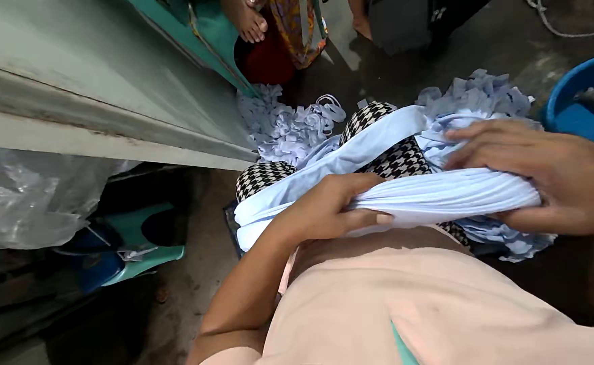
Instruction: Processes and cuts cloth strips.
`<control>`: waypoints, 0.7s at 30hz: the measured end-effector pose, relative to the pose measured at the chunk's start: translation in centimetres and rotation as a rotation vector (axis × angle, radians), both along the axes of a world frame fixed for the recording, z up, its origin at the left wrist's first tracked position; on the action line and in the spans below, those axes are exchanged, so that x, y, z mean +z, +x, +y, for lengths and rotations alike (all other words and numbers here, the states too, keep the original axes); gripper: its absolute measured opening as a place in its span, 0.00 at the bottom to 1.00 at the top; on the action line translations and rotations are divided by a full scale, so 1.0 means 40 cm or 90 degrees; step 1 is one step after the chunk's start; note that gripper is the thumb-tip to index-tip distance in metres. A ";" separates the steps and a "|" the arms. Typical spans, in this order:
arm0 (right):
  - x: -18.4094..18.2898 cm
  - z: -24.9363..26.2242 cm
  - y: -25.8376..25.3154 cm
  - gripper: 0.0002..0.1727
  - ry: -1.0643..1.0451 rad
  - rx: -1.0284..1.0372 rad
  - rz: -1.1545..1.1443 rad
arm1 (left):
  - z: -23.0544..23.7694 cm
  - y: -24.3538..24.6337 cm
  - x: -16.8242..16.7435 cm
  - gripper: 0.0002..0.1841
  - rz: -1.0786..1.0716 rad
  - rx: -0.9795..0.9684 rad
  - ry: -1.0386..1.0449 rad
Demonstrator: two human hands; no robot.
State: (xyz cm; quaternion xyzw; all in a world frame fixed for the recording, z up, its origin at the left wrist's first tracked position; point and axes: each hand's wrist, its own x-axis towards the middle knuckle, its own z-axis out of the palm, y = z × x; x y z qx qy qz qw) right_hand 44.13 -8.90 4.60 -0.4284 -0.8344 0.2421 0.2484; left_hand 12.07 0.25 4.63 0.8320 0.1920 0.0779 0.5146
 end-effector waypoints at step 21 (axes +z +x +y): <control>-0.202 0.050 0.063 0.20 -0.195 -0.266 0.119 | 0.095 -0.089 -0.133 0.22 0.354 0.125 0.022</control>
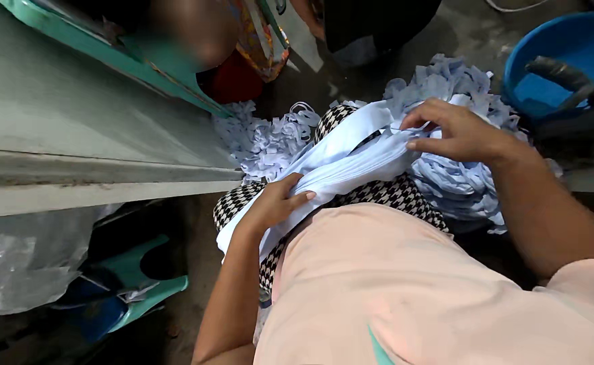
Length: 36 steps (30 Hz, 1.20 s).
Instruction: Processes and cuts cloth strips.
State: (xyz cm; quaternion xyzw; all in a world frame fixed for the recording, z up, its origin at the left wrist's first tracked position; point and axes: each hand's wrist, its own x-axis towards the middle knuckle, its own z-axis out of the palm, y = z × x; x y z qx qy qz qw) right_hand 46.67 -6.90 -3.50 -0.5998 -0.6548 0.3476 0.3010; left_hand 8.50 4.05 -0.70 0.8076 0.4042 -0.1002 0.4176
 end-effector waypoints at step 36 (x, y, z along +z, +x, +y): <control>0.070 -0.033 0.034 0.07 0.157 0.055 0.069 | -0.095 0.296 0.015 0.12 -0.240 -0.158 0.287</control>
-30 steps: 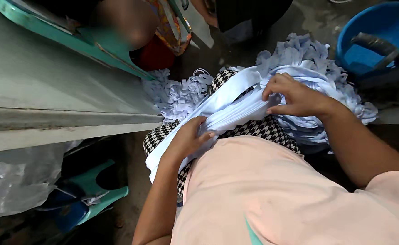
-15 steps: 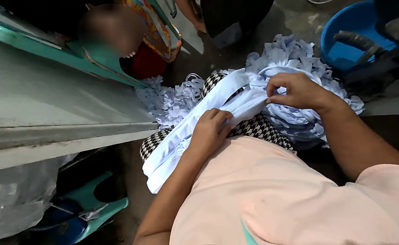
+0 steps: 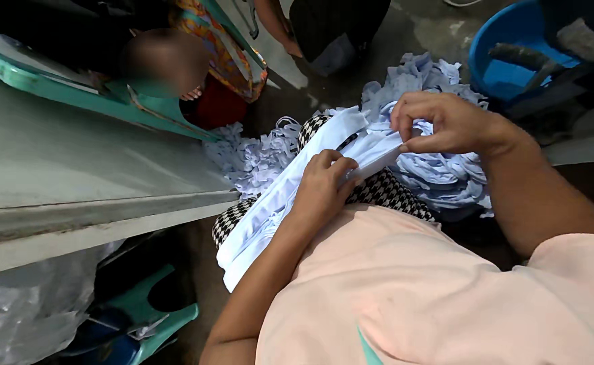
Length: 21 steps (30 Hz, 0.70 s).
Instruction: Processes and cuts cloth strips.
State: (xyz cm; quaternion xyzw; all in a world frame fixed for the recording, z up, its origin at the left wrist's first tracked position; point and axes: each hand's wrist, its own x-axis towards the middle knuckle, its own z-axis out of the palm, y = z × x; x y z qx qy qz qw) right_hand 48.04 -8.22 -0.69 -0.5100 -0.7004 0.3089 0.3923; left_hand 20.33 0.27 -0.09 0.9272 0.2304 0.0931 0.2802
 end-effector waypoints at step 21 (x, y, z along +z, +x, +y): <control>-0.043 0.013 -0.002 0.08 -0.064 0.012 -0.009 | 0.020 0.144 0.035 0.10 0.038 -0.034 -0.123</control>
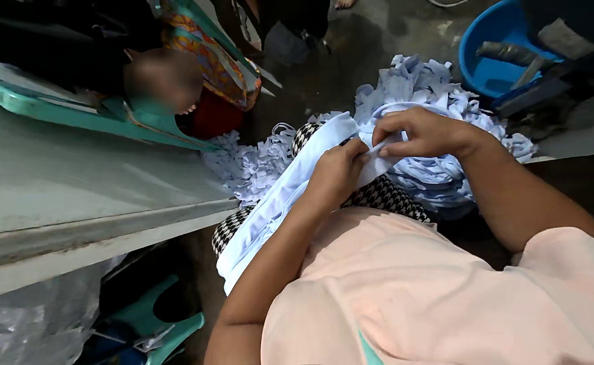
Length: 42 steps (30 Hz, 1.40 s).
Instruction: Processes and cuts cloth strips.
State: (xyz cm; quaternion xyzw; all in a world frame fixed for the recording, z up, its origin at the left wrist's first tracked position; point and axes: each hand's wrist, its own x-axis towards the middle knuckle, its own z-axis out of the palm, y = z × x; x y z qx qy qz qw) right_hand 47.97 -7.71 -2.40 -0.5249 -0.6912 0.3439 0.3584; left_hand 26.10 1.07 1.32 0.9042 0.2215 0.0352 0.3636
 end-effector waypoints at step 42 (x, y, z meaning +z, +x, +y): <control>-0.073 -0.044 0.011 0.10 -0.144 -0.109 0.097 | -0.024 -0.109 -0.096 0.11 -0.194 -0.191 0.169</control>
